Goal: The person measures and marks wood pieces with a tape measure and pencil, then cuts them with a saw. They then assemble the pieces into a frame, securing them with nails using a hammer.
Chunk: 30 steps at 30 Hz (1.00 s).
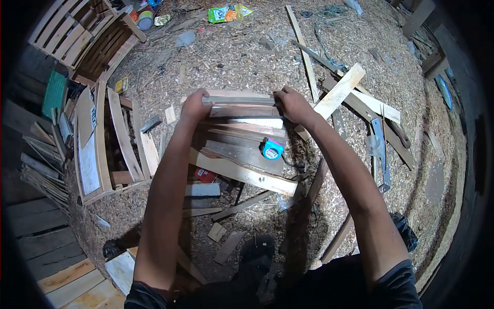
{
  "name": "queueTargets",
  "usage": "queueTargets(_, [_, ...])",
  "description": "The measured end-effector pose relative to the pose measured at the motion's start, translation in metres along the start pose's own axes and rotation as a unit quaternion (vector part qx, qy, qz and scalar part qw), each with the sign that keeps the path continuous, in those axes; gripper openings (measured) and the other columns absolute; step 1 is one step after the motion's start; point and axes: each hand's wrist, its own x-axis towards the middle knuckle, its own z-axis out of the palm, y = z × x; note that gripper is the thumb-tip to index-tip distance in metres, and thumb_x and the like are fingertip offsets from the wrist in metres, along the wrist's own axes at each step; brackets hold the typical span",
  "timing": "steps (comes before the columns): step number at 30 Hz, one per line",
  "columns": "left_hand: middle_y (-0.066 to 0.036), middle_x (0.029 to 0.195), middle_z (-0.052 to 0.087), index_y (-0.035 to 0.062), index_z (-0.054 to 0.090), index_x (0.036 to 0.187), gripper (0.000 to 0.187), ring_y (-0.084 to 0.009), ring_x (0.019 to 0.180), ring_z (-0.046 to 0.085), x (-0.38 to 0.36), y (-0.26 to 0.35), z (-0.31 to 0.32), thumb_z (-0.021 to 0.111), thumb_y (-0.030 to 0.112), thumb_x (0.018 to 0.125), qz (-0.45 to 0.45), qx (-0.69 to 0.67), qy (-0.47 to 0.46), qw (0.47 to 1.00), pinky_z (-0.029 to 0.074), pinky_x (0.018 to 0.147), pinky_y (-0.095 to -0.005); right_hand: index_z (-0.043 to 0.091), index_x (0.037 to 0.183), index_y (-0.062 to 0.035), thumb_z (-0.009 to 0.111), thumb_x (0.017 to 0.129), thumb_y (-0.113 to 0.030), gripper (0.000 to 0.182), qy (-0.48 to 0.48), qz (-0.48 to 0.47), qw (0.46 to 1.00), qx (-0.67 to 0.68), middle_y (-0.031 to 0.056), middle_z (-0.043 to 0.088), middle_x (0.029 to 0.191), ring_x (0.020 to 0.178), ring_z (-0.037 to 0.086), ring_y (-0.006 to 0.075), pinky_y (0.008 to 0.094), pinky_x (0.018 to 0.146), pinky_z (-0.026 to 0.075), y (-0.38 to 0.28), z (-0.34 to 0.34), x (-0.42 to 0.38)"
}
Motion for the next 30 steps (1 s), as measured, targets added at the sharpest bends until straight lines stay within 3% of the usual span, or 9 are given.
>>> queueTargets(6, [-0.017,0.101,0.07,0.0047,0.069,0.108,0.029,-0.0376,0.098,0.066,-0.009,0.003,-0.003,0.07,0.026,0.088,0.135,0.077,0.062,0.986,0.05,0.089,-0.047,0.055,0.118,-0.0035,0.062,0.09,-0.016,0.032,0.031,-0.017,0.995,-0.093,0.0185,0.064,0.109,0.107,0.062,0.0377,0.0488,0.095,0.047,-0.005,-0.017,-0.016])
queueTargets(9, [-0.017,0.101,0.07,0.0046,0.069,0.109,0.029,-0.0376,0.1,0.064,-0.01,0.021,-0.018,0.068,0.027,0.091,0.193,0.055,0.1,0.975,0.049,0.089,-0.0472,0.056,0.119,-0.0035,0.06,0.093,-0.021,0.032,0.025,-0.022,0.997,-0.063,0.0183,0.064,0.111,0.108,0.062,0.0362,0.0493,0.093,0.047,0.0,-0.049,-0.022])
queueTargets(10, [-0.016,0.101,0.069,0.0048,0.069,0.108,0.03,-0.0372,0.101,0.064,-0.009,0.027,-0.019,0.069,0.029,0.09,0.202,0.038,0.101,0.973,0.048,0.089,-0.0472,0.055,0.122,-0.0045,0.061,0.094,-0.025,0.036,0.096,-0.05,0.992,-0.061,0.0188,0.065,0.108,0.107,0.062,0.0374,0.0504,0.09,0.048,0.0,-0.056,-0.031])
queueTargets(13, [-0.017,0.104,0.068,0.0038,0.068,0.109,0.03,-0.0369,0.102,0.063,-0.016,0.07,-0.015,0.07,0.027,0.09,0.265,0.021,0.08,0.961,0.048,0.091,-0.0453,0.054,0.122,-0.0061,0.066,0.093,-0.023,0.036,0.06,-0.087,0.994,-0.002,0.0191,0.067,0.102,0.097,0.064,0.0403,0.0507,0.083,0.05,0.016,-0.089,-0.078])
queueTargets(15, [-0.017,0.106,0.067,0.003,0.068,0.11,0.03,-0.0367,0.102,0.063,-0.028,0.099,-0.008,0.071,0.025,0.09,0.307,0.008,0.057,0.95,0.048,0.092,-0.0437,0.052,0.128,-0.005,0.066,0.094,-0.019,0.04,0.001,-0.002,0.999,0.046,0.0203,0.065,0.106,0.097,0.065,0.0409,0.0473,0.082,0.052,0.021,-0.109,-0.12])
queueTargets(18, [-0.017,0.111,0.066,0.0022,0.066,0.115,0.032,-0.0352,0.104,0.064,-0.046,0.145,0.011,0.071,0.023,0.091,0.364,-0.029,0.027,0.931,0.049,0.094,-0.0419,0.053,0.129,-0.0051,0.063,0.096,-0.022,0.038,0.018,0.02,1.0,-0.015,0.0208,0.062,0.106,0.095,0.062,0.0417,0.0489,0.083,0.05,0.05,-0.12,-0.197])
queueTargets(23, [-0.017,0.115,0.067,0.0024,0.066,0.118,0.031,-0.033,0.11,0.064,-0.092,0.194,0.075,0.071,0.019,0.091,0.372,-0.14,-0.087,0.914,0.049,0.096,-0.0393,0.057,0.124,-0.0051,0.063,0.096,-0.023,0.033,0.047,0.09,0.995,-0.016,0.0211,0.06,0.107,0.095,0.061,0.0429,0.0501,0.082,0.049,0.062,-0.124,-0.326])
queueTargets(26, [-0.016,0.103,0.065,0.0008,0.068,0.11,0.028,-0.0329,0.1,0.065,-0.126,0.222,0.104,0.073,0.018,0.089,0.352,-0.138,-0.106,0.92,0.05,0.087,-0.0402,0.061,0.117,-0.0036,0.064,0.094,-0.019,0.028,0.076,0.129,0.989,-0.001,0.0211,0.064,0.106,0.097,0.062,0.0425,0.0492,0.084,0.05,0.073,-0.108,-0.38])
queueTargets(30, [-0.016,0.104,0.065,0.0027,0.068,0.108,0.026,-0.0353,0.099,0.064,-0.143,0.224,0.164,0.075,0.013,0.085,0.321,-0.157,-0.098,0.929,0.051,0.088,-0.0414,0.063,0.113,-0.004,0.066,0.091,-0.018,0.026,0.091,0.19,0.977,-0.035,0.0197,0.067,0.103,0.098,0.063,0.0417,0.0493,0.087,0.049,0.068,-0.096,-0.42])
